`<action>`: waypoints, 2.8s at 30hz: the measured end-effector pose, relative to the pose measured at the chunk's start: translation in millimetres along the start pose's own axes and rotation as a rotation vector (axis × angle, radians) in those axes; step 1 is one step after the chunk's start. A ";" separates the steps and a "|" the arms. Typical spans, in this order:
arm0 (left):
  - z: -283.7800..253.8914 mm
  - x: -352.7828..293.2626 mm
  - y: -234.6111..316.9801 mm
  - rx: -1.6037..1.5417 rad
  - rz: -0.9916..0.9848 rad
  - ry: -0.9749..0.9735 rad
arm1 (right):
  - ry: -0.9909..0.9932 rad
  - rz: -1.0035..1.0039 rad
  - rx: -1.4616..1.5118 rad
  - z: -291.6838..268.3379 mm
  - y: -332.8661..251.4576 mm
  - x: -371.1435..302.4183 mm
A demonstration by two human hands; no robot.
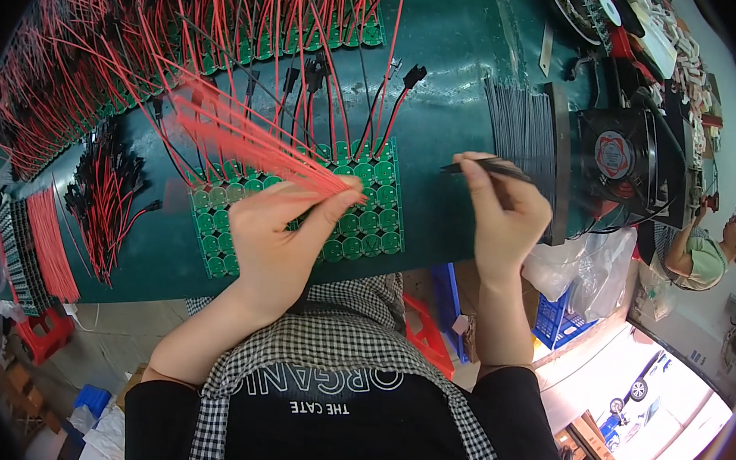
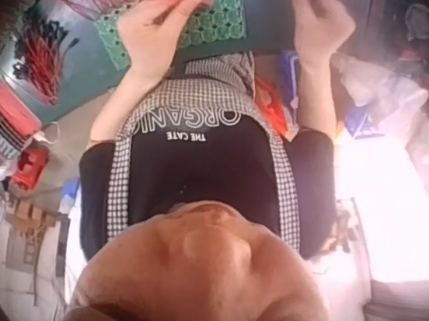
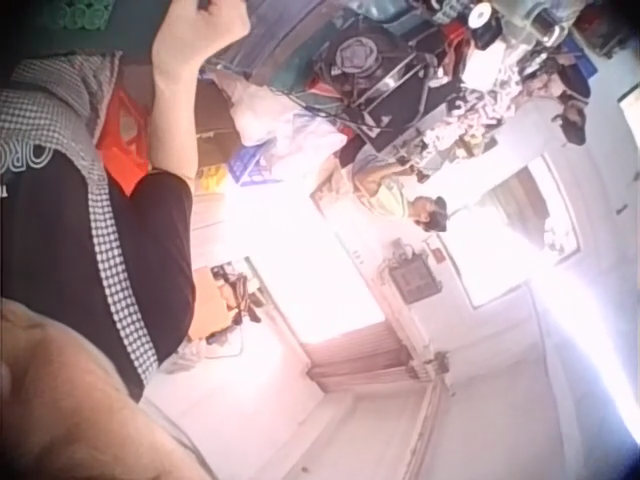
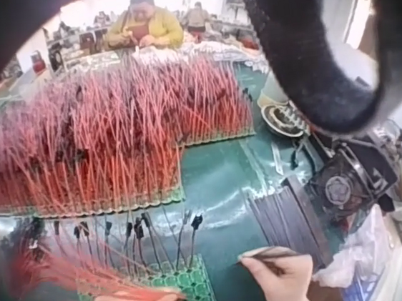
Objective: The person inserts red and black wires into printed circuit board components by hand.
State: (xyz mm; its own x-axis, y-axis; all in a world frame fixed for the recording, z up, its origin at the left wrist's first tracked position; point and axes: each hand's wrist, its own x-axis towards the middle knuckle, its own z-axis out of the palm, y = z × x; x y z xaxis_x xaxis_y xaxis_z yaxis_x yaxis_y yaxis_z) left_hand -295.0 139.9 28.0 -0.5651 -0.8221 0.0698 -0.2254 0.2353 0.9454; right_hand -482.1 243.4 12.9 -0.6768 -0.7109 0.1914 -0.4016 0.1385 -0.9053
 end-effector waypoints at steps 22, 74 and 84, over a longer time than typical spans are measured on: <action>29.8 19.2 -19.4 -0.013 0.090 0.180 | -0.231 0.170 0.229 29.4 -5.0 13.2; 29.5 17.8 -3.3 0.039 0.056 0.206 | -0.276 -0.318 -0.163 34.1 -18.5 19.1; 21.7 10.7 -10.3 -0.187 -0.141 0.171 | -0.226 -0.281 -0.134 27.3 -12.1 23.3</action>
State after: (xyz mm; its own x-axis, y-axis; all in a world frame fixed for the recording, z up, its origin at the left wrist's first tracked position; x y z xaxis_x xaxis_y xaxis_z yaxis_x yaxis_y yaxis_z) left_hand -315.9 139.9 12.1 -0.3933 -0.9189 -0.0287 -0.1332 0.0261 0.9907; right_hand -476.2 206.3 17.9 -0.3819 -0.8660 0.3230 -0.6395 -0.0047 -0.7688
